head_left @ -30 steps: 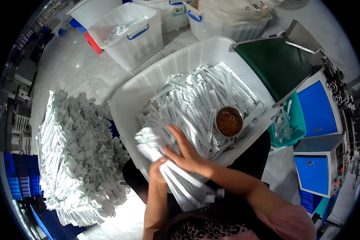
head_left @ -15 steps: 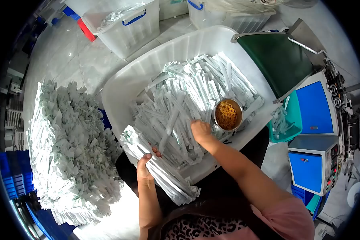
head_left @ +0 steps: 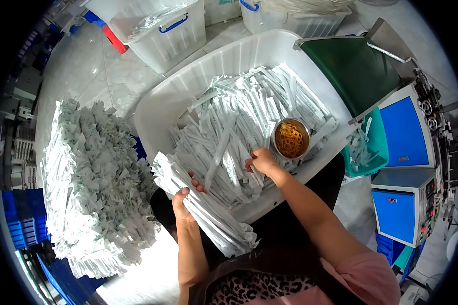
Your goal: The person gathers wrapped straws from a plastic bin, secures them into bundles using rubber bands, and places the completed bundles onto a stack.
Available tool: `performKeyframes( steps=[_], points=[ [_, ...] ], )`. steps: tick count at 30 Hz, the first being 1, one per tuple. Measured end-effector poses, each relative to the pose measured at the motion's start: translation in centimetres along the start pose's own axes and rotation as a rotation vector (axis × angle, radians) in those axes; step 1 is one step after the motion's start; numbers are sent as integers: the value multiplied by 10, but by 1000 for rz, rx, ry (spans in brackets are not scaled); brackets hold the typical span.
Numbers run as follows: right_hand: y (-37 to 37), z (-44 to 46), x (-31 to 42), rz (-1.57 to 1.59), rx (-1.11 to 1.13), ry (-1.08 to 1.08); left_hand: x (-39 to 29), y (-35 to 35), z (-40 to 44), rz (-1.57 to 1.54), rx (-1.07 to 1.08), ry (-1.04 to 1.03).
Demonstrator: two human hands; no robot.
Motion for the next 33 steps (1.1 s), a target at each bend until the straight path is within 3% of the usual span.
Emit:
performKeyframes(
  steps=[2, 3, 4, 6, 7, 8, 9, 10, 12, 14, 15, 16, 18, 19, 21, 22, 23, 24, 26, 27, 29, 31, 32, 33],
  points=[
    [-7, -18, -3, 404, 103, -51, 7, -2, 2, -45, 12, 33],
    [6, -34, 20, -169, 135, 100, 17, -5, 3, -82, 20, 92],
    [18, -50, 42, -369, -144, 292, 24, -9, 4, -117, 28, 142],
    [37, -106, 99, -22, -287, 563, 30, -18, 5, -21, 15, 150],
    [25, -128, 116, 128, -134, 652, 33, -22, 7, -22, -32, 131],
    [18, -163, 137, 272, 183, 639, 36, -25, 6, -20, -70, 118],
    [-10, -168, 126, 147, 119, 794, 40, -27, 7, -64, -50, 117],
    [-18, -177, 122, 228, 1, 850, 42, -29, 13, -109, -21, 118],
    [-25, -190, 107, 395, 205, 619, 42, -29, 11, -25, -24, 98],
    [-31, -199, 97, 283, 164, 546, 48, -16, -7, 181, -168, 95],
    [-26, -207, 97, 164, -71, 636, 49, -22, -11, 186, -58, 61],
    [-29, -210, 95, 171, -77, 633, 49, -27, -14, 224, 6, 29],
    [-35, -214, 95, 20, -61, 601, 43, -33, -16, 378, -63, 57],
    [-28, -217, 101, 23, -120, 709, 41, -23, -11, 406, -82, 103],
    [2, -203, 129, -246, 254, 536, 39, -28, -12, 271, -114, 200],
    [25, -182, 135, -193, 48, 485, 42, -33, -13, 184, -104, 243],
    [66, -176, 158, -32, -502, 812, 46, -37, -13, 237, 11, 267],
    [98, -167, 186, -64, -651, 924, 56, -47, -16, 208, 90, 294],
    [108, -145, 222, -1, -657, 1147, 74, -58, -21, 307, 163, 383],
    [105, -146, 228, 0, -651, 1137, 78, -68, -24, 333, 212, 435],
    [31, -128, 232, -103, 433, 909, 75, -75, -38, 202, 322, 515],
    [17, -127, 232, -171, 328, 892, 76, -99, -48, 2, 527, 613],
    [9, -124, 231, -172, 317, 876, 70, -84, -46, 99, 365, 573],
    [4, -113, 229, 75, 389, 864, 67, -62, -40, 159, 244, 526]
  ],
)
Point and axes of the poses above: each hand's wrist, its own z-axis towards the middle knuckle, its own y-axis out of the back of the hand, x = y × z, the point moved 8 cm from there along z, towards the middle knuckle, and after that the axes turned 9 degrees about -z, right-handed, at the moved point
